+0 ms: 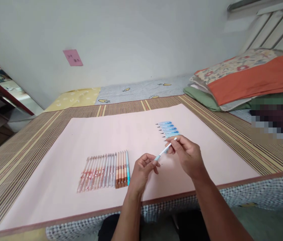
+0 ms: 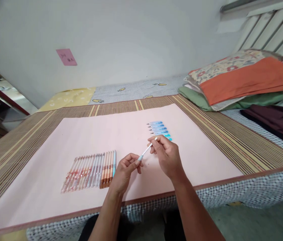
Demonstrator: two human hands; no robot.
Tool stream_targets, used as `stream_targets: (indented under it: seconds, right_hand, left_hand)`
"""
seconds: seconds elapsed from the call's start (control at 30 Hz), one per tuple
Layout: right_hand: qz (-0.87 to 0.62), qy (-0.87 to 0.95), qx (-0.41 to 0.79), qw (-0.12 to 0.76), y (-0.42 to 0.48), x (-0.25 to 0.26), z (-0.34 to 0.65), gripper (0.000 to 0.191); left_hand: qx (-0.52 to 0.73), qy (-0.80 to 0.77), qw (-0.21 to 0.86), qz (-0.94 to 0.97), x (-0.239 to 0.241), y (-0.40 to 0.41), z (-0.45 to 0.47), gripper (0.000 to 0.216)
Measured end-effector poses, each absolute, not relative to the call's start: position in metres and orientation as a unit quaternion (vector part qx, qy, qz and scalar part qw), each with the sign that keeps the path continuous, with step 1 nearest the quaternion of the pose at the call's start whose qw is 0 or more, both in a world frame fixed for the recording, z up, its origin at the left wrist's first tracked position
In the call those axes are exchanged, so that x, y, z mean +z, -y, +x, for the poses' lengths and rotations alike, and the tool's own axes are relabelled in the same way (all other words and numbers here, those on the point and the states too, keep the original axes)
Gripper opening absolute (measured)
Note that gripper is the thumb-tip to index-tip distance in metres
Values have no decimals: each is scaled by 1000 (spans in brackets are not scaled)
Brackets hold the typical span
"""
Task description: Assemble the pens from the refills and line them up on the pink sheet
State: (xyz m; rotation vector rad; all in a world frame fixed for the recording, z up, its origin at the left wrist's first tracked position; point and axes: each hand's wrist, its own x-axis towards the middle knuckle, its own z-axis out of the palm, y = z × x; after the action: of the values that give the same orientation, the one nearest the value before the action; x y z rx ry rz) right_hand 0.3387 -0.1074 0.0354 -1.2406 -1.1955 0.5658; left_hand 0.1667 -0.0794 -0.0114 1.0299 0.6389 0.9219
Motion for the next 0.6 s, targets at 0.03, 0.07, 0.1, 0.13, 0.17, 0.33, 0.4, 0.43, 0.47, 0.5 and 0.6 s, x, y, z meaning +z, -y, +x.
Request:
stream_targets:
  seconds: [0.03,0.07,0.1,0.13,0.17,0.33,0.4,0.43,0.47,0.5,0.6]
  right_hand:
    - [-542,518,244,616,108,36,339,21]
    - [-544,518,243,614,108,36,338,23]
    - [-544,520,244,611,108,36,336,26]
    - [-542,526,246,608,108,36,334,28]
    - [-539,534,250,601,108,35,331,29]
    - [-535,572,275,558,106,25,312,22]
    - [-530,557,306,561,106,21,305,21]
    - [-524,545,328,567,106,20,302,21]
    - [-517,531,351,572,106,19,299,22]
    - [-511,519,370,577,106,19,297,22]
    - [-509,493,387,590,105,17,295,20]
  left_hand:
    - [405,-281,731,472,-10,80,166,18]
    - [397,-273,737,474,-10,80,166,20]
    - [394,-262,744,472,-9,81,166,21]
    - [393,-251,752,466,-10,81,167,21]
    - [392,-238,761,458,-10,81,167,22]
    - [398,-196,792,420,-12,81,168,26]
    - [398,-192,798,409,-12,81,167,27]
    - [398,-191,802,402,-12,81,166,27]
    - [397,-191,807,393,-13,81,166,28]
    - [397,-192,812,383,-13,81,165,28]
    - [384,-194,830,354,-16,79,164,31]
